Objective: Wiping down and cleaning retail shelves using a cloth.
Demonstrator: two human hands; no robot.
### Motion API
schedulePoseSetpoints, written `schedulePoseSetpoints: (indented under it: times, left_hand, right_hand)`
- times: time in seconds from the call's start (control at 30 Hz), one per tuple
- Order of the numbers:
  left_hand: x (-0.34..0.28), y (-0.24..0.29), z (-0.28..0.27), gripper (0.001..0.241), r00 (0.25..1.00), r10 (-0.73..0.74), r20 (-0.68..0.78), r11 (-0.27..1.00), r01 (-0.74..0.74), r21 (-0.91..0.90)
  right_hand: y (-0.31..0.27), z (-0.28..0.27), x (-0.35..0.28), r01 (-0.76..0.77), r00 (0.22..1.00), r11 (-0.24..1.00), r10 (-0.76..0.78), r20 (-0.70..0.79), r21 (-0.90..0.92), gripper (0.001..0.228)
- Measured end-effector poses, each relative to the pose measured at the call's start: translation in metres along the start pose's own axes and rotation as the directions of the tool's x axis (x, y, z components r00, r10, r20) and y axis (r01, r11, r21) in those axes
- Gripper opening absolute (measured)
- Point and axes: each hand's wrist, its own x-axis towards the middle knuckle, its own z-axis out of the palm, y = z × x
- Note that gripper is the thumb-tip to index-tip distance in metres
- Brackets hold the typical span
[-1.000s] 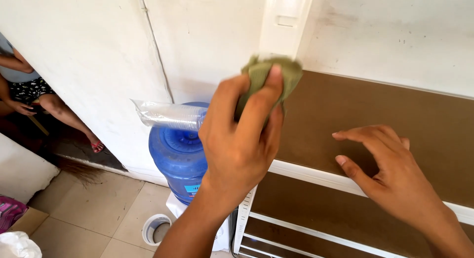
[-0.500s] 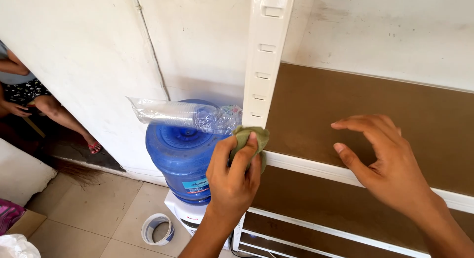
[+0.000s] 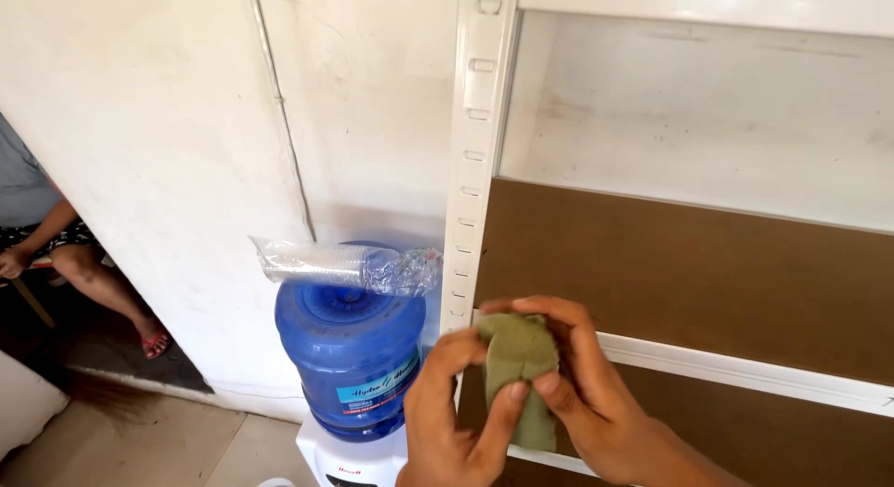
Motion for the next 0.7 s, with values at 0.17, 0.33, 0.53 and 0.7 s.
schedulePoseSetpoints:
  times: [0.17,0.33,0.53,0.7]
  left_hand:
    - [0.073,0.036,-0.018,0.039,0.931,0.363,0.019,0.918,-0.361,0.166]
    - [0.146,0.006,-0.007,0.038,0.942,0.306,-0.135,0.940,-0.276,0.202]
    - [0.178,-0.001,0.034,0.077,0.968,0.246,-0.049,0.955,-0.233,0.181]
    - [0.176,-0.007,0.037,0.071,0.992,0.114,-0.059,0.983,-0.104,0.150]
  right_hand:
    - [-0.064,-0.033,0.048,0.154,0.983,0.898,-0.180,-0.026,-0.413,0.049]
    - [-0.147,-0.049,0.134,0.349,0.661,-0.172,-0.651,0.373,-0.921,0.051]
    - [-0.130,-0.095,0.172,0.231,0.690,-0.561,-0.481,0.541,-0.795,0.038]
    - [-0.133,-0.108,0.151,0.110,0.602,-0.764,-0.458,0.654,-0.636,0.036]
